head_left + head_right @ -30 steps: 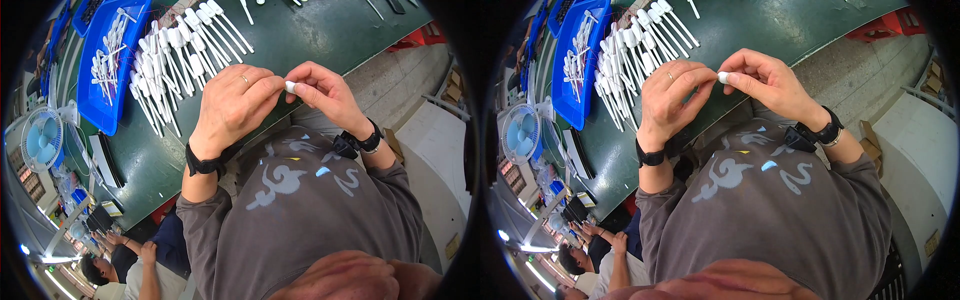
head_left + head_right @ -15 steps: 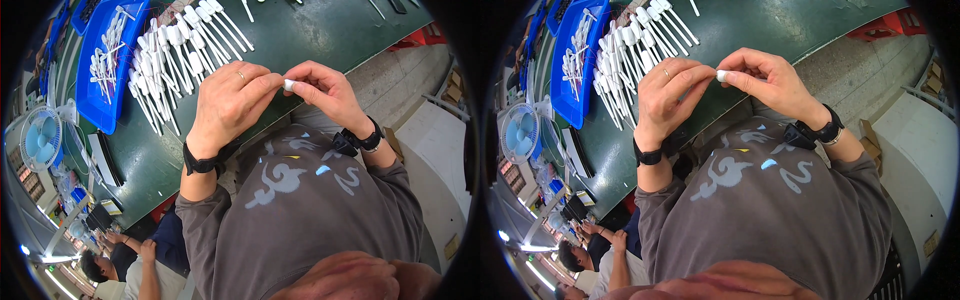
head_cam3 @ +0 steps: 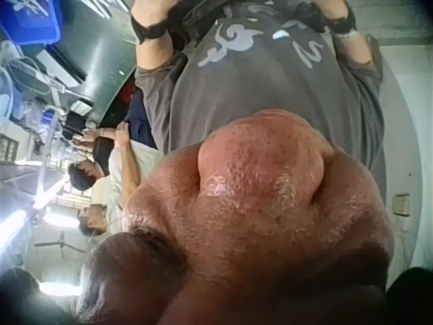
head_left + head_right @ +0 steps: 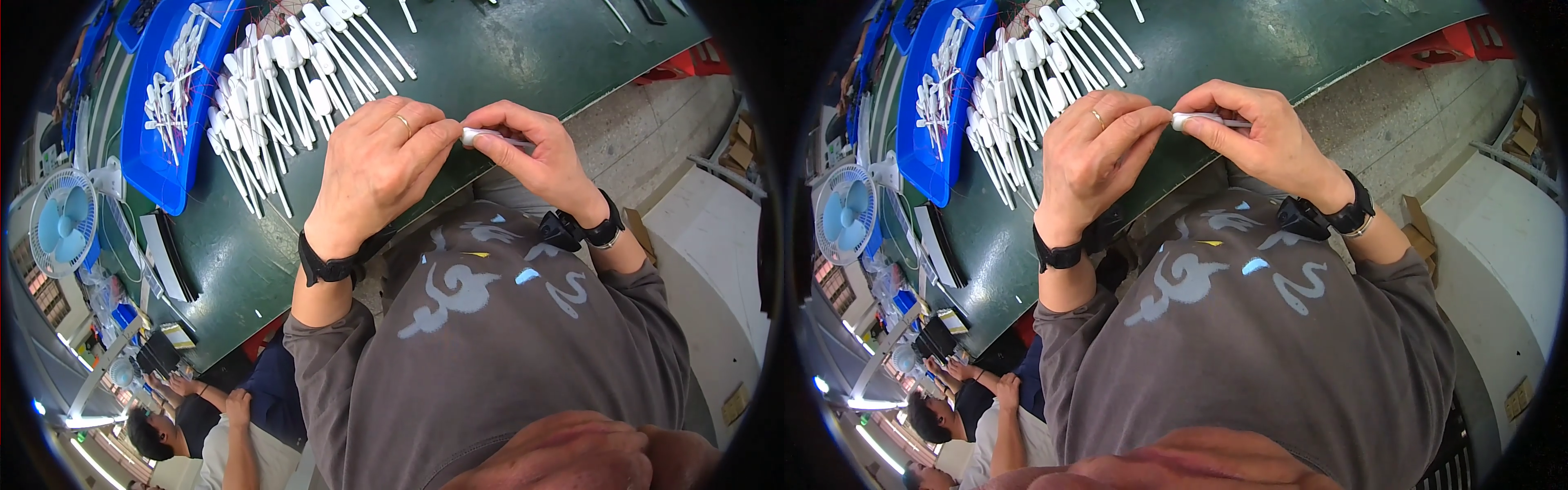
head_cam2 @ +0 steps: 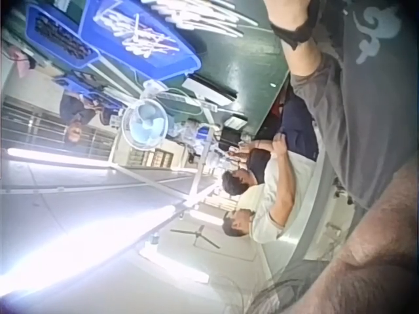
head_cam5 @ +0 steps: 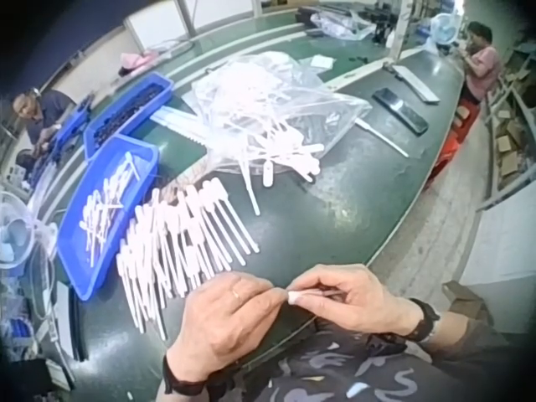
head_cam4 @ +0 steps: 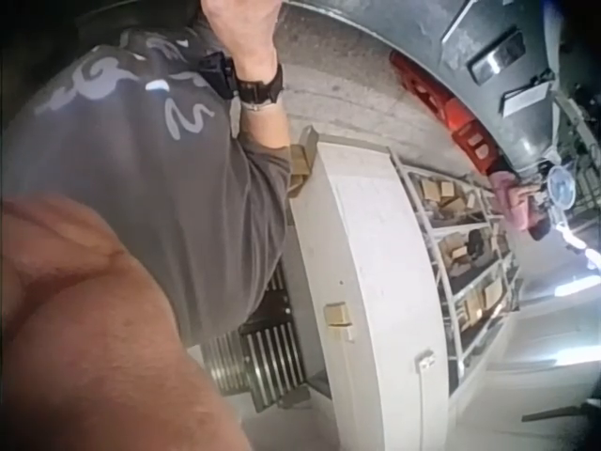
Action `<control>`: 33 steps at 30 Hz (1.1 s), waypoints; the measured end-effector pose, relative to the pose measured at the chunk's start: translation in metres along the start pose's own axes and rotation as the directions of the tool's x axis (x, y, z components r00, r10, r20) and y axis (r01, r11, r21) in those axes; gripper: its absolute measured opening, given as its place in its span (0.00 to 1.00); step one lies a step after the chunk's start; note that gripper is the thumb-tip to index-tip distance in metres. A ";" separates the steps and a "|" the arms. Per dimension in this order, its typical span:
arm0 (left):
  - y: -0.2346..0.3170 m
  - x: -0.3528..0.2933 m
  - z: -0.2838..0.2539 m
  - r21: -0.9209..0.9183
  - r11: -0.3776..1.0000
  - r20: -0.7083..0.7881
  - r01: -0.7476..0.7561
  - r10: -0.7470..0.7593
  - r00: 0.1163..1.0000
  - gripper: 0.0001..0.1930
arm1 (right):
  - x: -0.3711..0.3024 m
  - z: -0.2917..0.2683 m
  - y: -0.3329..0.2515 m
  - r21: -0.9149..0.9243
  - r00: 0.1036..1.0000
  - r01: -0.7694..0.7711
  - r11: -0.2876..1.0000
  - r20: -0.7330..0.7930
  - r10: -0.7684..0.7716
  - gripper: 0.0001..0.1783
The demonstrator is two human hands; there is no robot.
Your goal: The person assembles electronic components by hand, picking up a white plastic housing and threading thin wires through it. They then snap a matching plastic cover onto the assembly and place the finished unit onto the work surface.
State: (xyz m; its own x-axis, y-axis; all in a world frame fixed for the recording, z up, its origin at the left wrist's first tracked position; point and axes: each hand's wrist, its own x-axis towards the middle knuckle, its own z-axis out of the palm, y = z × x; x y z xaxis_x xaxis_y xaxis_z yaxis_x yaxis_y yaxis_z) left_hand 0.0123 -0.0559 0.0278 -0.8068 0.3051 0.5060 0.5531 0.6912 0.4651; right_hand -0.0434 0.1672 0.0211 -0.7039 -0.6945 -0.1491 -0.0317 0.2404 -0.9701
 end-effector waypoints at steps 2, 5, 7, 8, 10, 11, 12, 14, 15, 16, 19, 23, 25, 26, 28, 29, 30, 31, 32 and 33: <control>0.002 0.000 0.001 -0.009 1.000 -0.008 0.026 -0.026 1.000 0.11 | 0.000 0.000 0.000 -0.013 1.000 0.000 1.000 -0.004 0.000 0.10; 0.001 0.000 0.001 -0.010 0.999 -0.004 0.038 -0.038 0.999 0.11 | 0.000 0.001 0.001 -0.018 1.000 0.008 1.000 -0.019 -0.009 0.09; 0.001 0.000 0.001 -0.010 0.999 -0.002 0.045 -0.045 0.999 0.11 | 0.000 0.001 -0.001 -0.037 1.000 0.013 0.999 -0.023 -0.014 0.09; 0.001 0.000 0.001 0.000 0.999 0.001 0.047 -0.047 0.999 0.11 | 0.001 0.001 -0.002 -0.056 0.999 0.016 0.998 -0.028 -0.018 0.09; 0.001 -0.001 0.002 0.020 0.999 0.006 0.051 -0.051 0.999 0.11 | 0.000 0.001 -0.002 -0.075 0.999 0.020 0.997 -0.033 -0.022 0.09; 0.002 -0.001 0.002 0.020 0.999 0.006 0.050 -0.051 0.999 0.11 | 0.000 0.001 -0.001 -0.078 0.999 0.024 0.997 -0.036 -0.027 0.09; 0.003 -0.001 0.003 0.008 0.998 -0.003 0.057 -0.056 0.998 0.11 | -0.001 0.001 -0.001 -0.082 0.999 0.029 0.996 -0.039 -0.032 0.10; 0.004 0.000 0.004 -0.016 0.998 -0.022 0.068 -0.068 0.997 0.11 | -0.001 0.000 0.000 -0.086 0.998 0.034 0.996 -0.041 -0.037 0.10; 0.004 0.000 0.004 -0.016 0.998 -0.022 0.068 -0.068 0.997 0.11 | -0.001 0.001 0.001 -0.075 0.997 0.049 0.996 -0.052 -0.053 0.10; 0.004 0.000 0.004 -0.029 0.997 -0.034 0.072 -0.073 0.997 0.11 | -0.001 0.001 0.002 -0.065 0.996 0.064 0.996 -0.063 -0.068 0.10; 0.003 0.001 0.004 -0.057 0.995 -0.056 0.081 -0.085 0.995 0.10 | -0.002 0.001 0.002 -0.047 0.994 0.078 0.996 -0.077 -0.082 0.10; 0.001 0.000 0.004 -0.053 0.996 -0.047 0.071 -0.074 0.996 0.11 | -0.002 0.001 0.002 -0.026 0.994 0.071 0.997 -0.078 -0.073 0.10; 0.000 -0.001 0.005 -0.031 0.998 -0.054 0.054 -0.056 0.997 0.10 | -0.002 0.001 0.002 -0.018 0.996 0.060 0.998 -0.065 -0.061 0.10; -0.001 -0.001 0.006 -0.020 0.999 -0.058 0.046 -0.047 0.997 0.10 | -0.002 0.001 0.002 -0.018 0.996 0.060 0.998 -0.065 -0.061 0.10; 0.000 -0.001 0.005 -0.013 0.999 -0.048 0.047 -0.048 0.998 0.10 | -0.002 0.001 0.003 0.000 0.997 0.045 0.999 -0.060 -0.044 0.10; 0.001 -0.001 0.004 -0.007 0.999 -0.037 0.048 -0.048 0.998 0.11 | -0.002 0.001 0.004 0.009 0.998 0.037 0.999 -0.058 -0.036 0.10; 0.001 0.000 0.003 0.000 0.999 -0.027 0.049 -0.049 0.998 0.11 | -0.002 0.002 0.004 0.009 0.998 0.036 0.999 -0.058 -0.036 0.10; 0.002 0.000 0.003 -0.001 0.999 -0.027 0.049 -0.049 0.998 0.11 | -0.002 0.002 0.004 0.016 0.998 0.029 0.999 -0.057 -0.028 0.10; 0.002 0.000 0.003 0.019 0.999 -0.027 0.032 -0.032 0.999 0.12 | -0.002 0.002 0.005 0.024 0.998 0.021 1.000 -0.057 -0.020 0.10; 0.002 0.000 0.002 0.039 0.999 -0.026 0.015 -0.014 1.000 0.12 | -0.002 0.002 0.005 0.031 0.998 0.014 0.999 -0.056 -0.012 0.10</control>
State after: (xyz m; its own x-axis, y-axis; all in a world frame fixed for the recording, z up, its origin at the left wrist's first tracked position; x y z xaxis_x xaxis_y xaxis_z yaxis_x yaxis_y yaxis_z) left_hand 0.0125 -0.0531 0.0273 -0.8088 0.2779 0.5183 0.5322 0.7208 0.4441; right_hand -0.0408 0.1687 0.0162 -0.7418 -0.6586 -0.1265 -0.0195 0.2097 -0.9776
